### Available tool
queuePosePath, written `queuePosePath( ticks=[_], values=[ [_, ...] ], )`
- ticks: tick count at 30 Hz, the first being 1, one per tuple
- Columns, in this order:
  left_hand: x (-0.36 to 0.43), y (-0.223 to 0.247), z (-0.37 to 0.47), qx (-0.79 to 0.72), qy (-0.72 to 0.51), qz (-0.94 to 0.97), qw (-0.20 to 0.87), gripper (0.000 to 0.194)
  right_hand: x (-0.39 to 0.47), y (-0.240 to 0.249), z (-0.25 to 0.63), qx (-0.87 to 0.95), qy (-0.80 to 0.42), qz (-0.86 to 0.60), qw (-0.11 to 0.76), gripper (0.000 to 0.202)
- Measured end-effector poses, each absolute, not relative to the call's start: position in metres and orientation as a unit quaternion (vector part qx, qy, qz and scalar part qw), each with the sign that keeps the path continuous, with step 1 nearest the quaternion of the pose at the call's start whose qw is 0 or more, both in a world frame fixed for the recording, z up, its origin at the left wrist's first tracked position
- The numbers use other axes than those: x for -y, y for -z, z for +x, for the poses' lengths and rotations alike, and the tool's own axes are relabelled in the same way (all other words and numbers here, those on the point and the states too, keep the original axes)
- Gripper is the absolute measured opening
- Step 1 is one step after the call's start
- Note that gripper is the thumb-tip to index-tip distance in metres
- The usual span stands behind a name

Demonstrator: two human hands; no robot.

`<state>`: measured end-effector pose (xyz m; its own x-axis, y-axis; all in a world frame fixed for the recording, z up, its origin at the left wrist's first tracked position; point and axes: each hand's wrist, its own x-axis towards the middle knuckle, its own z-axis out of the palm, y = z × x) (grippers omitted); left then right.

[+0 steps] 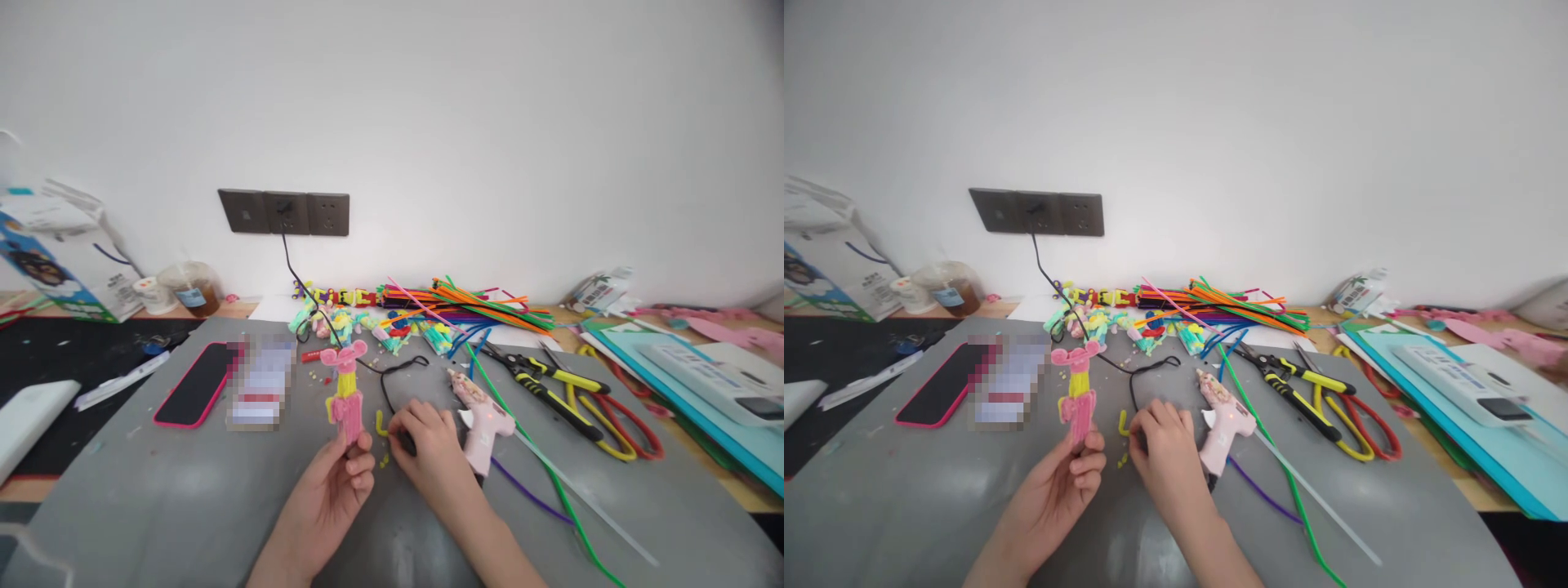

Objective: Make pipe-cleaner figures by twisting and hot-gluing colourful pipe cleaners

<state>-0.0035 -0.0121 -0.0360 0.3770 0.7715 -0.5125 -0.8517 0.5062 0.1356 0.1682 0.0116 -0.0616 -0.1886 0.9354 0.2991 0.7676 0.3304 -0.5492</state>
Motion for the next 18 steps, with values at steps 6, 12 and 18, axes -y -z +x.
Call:
queuePosePath(
  ticks=[6,12,18],
  values=[
    [0.012,0.035,-0.004,-0.276,-0.494,-0.077,0.821,0.031,-0.013,0.051,0.177,0.710,-0.253,-0.548,0.362,0.012],
    [0.013,0.039,-0.003,-0.270,-0.494,-0.069,0.824,0.021,-0.015,0.048,0.191,0.627,-0.391,-0.522,0.426,0.012],
    [0.013,0.038,-0.002,-0.274,-0.493,-0.066,0.823,0.021,-0.012,0.049,0.195,0.565,-0.489,-0.493,0.446,0.033]
  ],
)
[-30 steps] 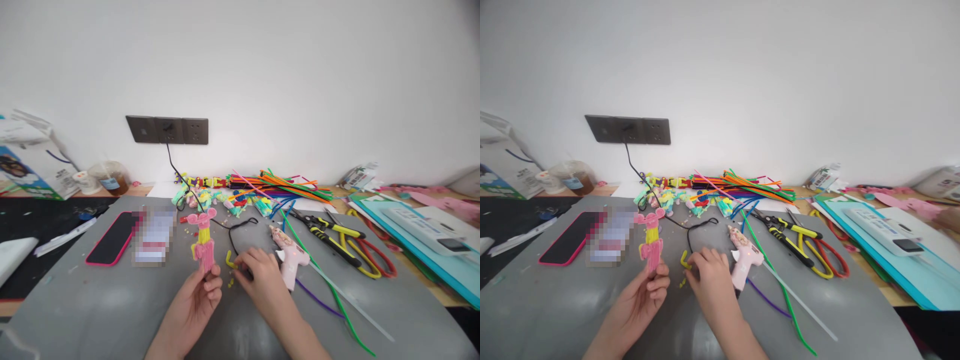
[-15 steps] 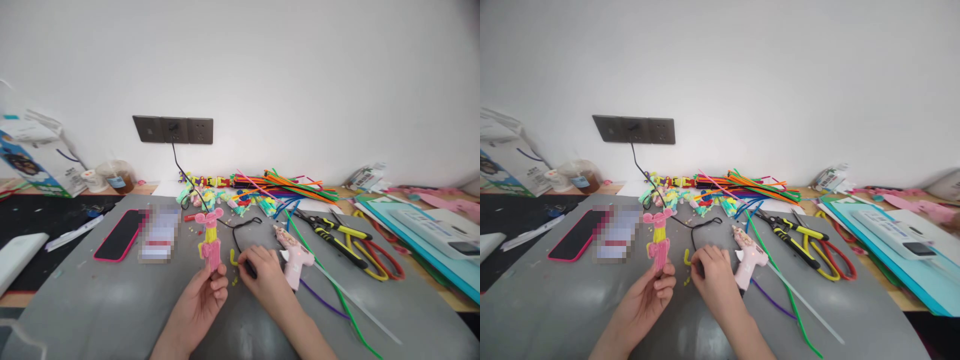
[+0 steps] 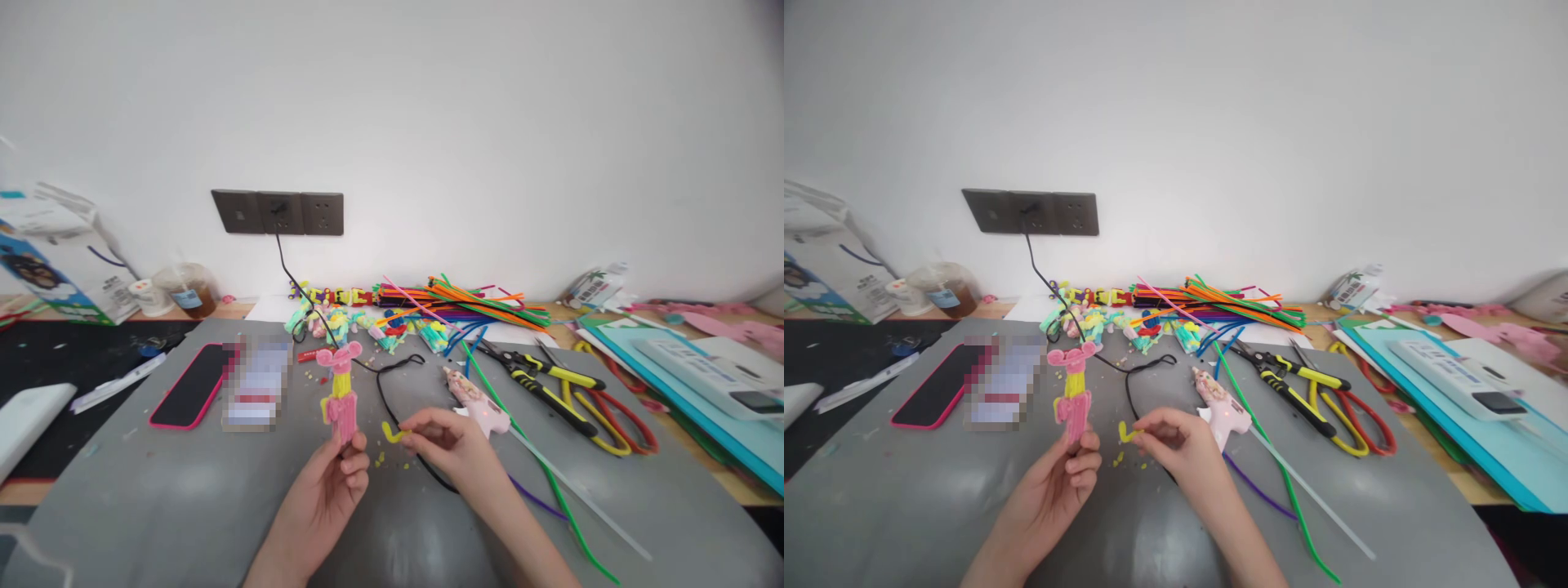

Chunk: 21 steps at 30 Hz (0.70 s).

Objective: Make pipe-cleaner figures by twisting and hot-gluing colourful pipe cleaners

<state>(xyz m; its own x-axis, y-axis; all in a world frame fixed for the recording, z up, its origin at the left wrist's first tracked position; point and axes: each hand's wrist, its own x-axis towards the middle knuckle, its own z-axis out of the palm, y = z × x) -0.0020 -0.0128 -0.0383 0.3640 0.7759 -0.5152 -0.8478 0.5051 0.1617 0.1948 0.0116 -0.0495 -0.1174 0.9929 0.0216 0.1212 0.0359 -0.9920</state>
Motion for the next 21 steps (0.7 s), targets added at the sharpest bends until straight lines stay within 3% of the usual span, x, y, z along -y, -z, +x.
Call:
queuePosePath(
  ticks=[6,12,18,21],
  values=[
    [0.013,0.039,-0.001,-0.260,-0.492,-0.062,0.828,0.012,-0.005,0.036,0.192,0.532,-0.521,-0.479,0.466,0.027],
    [0.013,0.036,0.005,-0.268,-0.476,-0.083,0.833,0.024,-0.006,0.013,0.195,0.457,-0.565,-0.474,0.498,0.035],
    [0.017,0.041,0.009,-0.242,-0.453,-0.069,0.856,0.010,-0.012,0.003,0.193,0.411,-0.603,-0.452,0.513,0.036],
    [0.020,0.042,0.012,-0.222,-0.442,-0.047,0.868,0.016,-0.017,0.001,0.186,0.419,-0.614,-0.443,0.502,0.036]
  ],
)
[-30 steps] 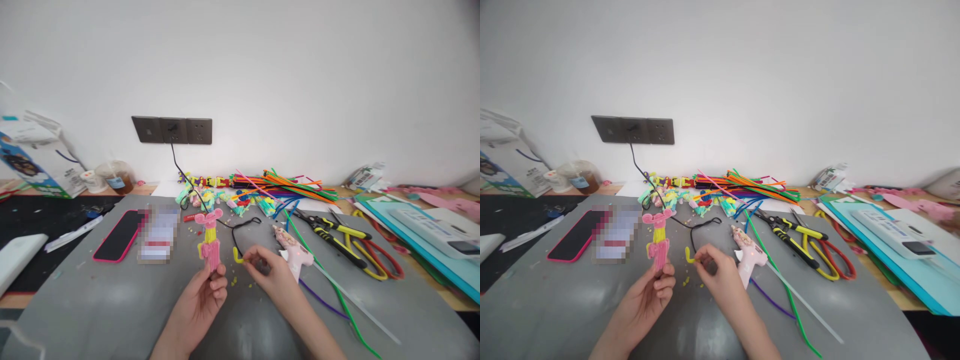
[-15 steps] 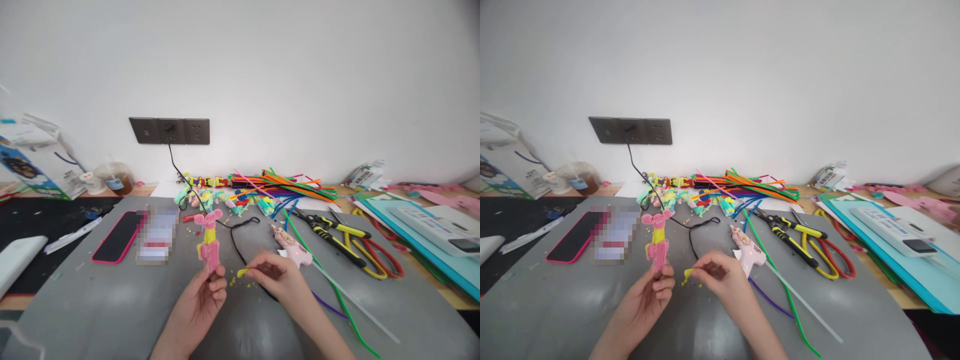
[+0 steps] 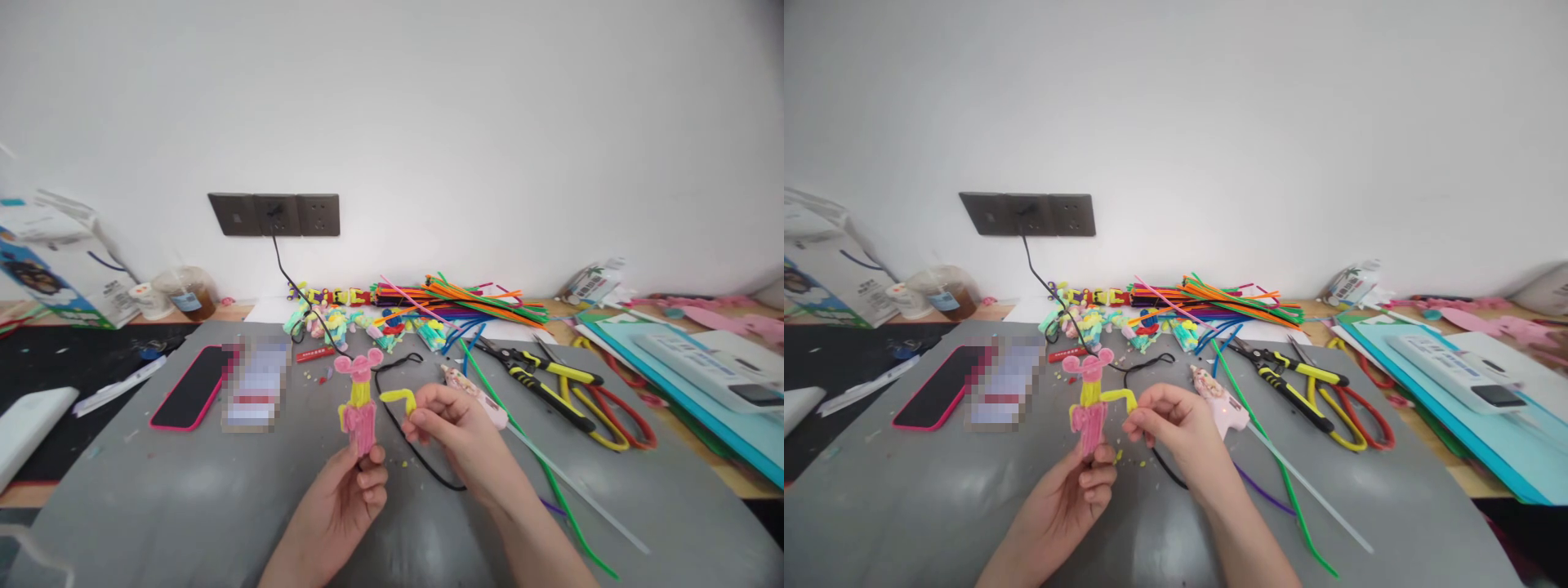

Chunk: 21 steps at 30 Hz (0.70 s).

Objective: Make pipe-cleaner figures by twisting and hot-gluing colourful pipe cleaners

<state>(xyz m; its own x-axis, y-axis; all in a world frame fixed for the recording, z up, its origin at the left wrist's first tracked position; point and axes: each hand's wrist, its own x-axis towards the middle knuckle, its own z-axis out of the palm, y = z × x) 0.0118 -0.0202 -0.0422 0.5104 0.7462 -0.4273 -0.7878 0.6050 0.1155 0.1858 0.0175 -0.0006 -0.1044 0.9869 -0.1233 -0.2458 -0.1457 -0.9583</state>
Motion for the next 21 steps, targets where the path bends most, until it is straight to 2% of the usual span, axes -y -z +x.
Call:
queuePosePath(
  ticks=[4,10,21],
  values=[
    [0.022,0.041,0.014,-0.221,-0.430,-0.033,0.875,0.027,-0.023,-0.007,0.180,0.458,-0.605,-0.442,0.479,0.035],
    [0.024,0.043,0.013,-0.229,-0.418,-0.004,0.879,0.027,-0.024,-0.023,0.181,0.513,-0.586,-0.444,0.444,0.031],
    [0.025,0.042,0.012,-0.226,-0.402,0.043,0.886,0.029,-0.021,-0.035,0.185,0.553,-0.527,-0.471,0.441,0.020]
  ],
)
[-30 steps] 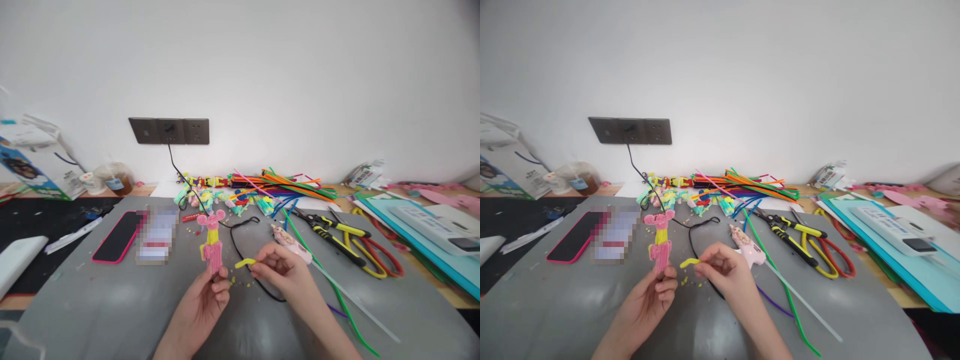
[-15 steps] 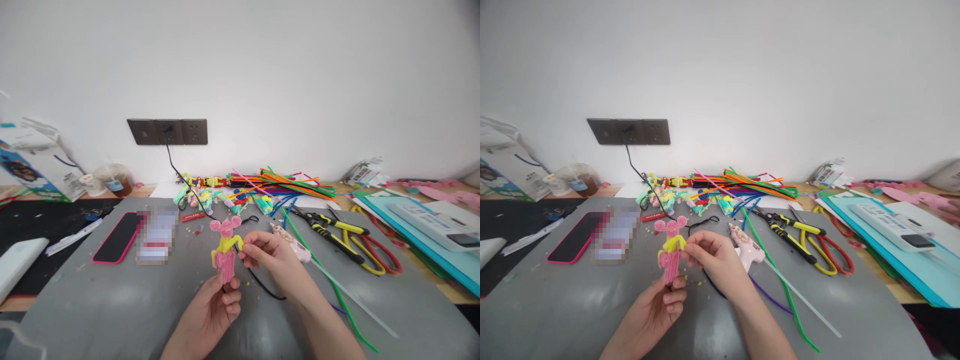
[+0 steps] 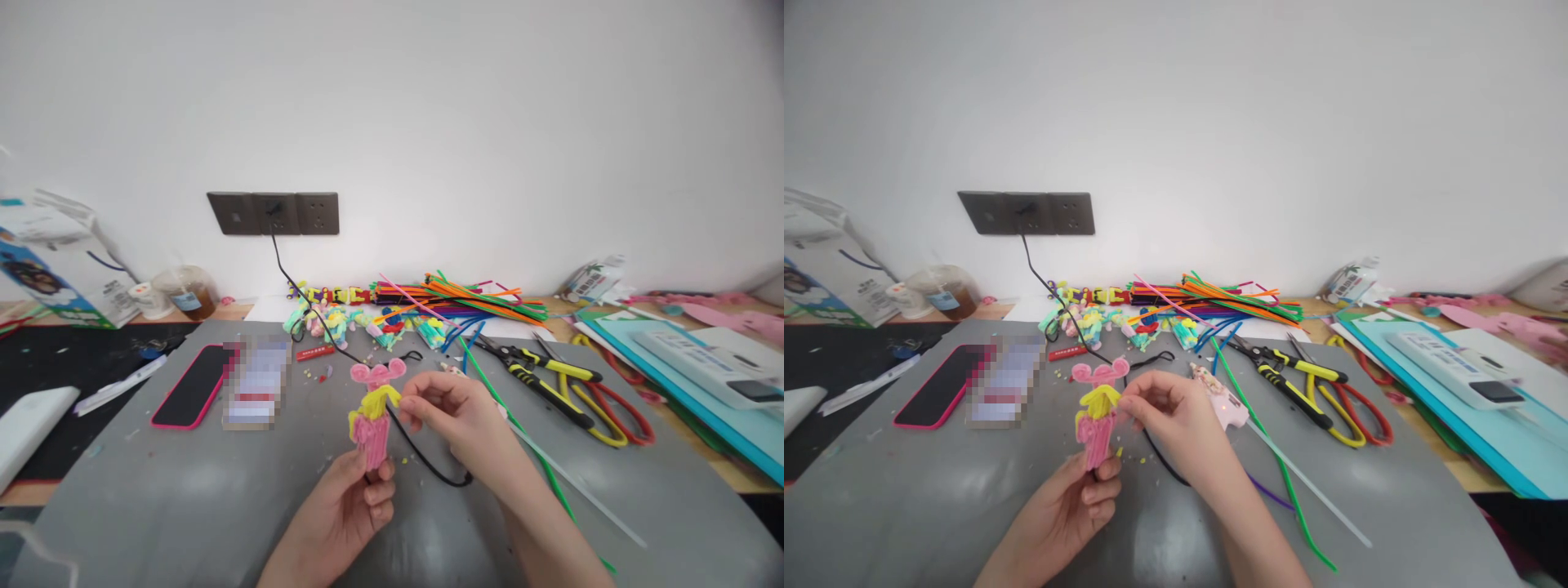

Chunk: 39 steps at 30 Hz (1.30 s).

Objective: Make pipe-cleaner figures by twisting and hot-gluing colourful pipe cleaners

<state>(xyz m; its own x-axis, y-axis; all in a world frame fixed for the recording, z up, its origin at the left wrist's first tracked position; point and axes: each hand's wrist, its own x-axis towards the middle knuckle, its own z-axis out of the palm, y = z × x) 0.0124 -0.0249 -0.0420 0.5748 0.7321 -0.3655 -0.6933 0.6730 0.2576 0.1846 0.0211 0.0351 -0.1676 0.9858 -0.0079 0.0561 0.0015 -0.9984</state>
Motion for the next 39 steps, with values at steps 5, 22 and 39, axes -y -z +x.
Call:
queuePosePath(
  ticks=[5,22,39],
  values=[
    [0.026,0.044,0.012,-0.226,-0.402,0.056,0.885,0.028,-0.020,-0.036,0.188,0.568,-0.513,-0.476,0.433,0.018],
    [0.029,0.047,0.011,-0.206,-0.398,0.086,0.890,0.027,-0.016,-0.040,0.188,0.566,-0.535,-0.473,0.412,0.018],
    [0.028,0.053,0.009,-0.212,-0.400,0.136,0.881,0.029,-0.015,-0.042,0.189,0.567,-0.555,-0.460,0.400,0.020]
  ],
)
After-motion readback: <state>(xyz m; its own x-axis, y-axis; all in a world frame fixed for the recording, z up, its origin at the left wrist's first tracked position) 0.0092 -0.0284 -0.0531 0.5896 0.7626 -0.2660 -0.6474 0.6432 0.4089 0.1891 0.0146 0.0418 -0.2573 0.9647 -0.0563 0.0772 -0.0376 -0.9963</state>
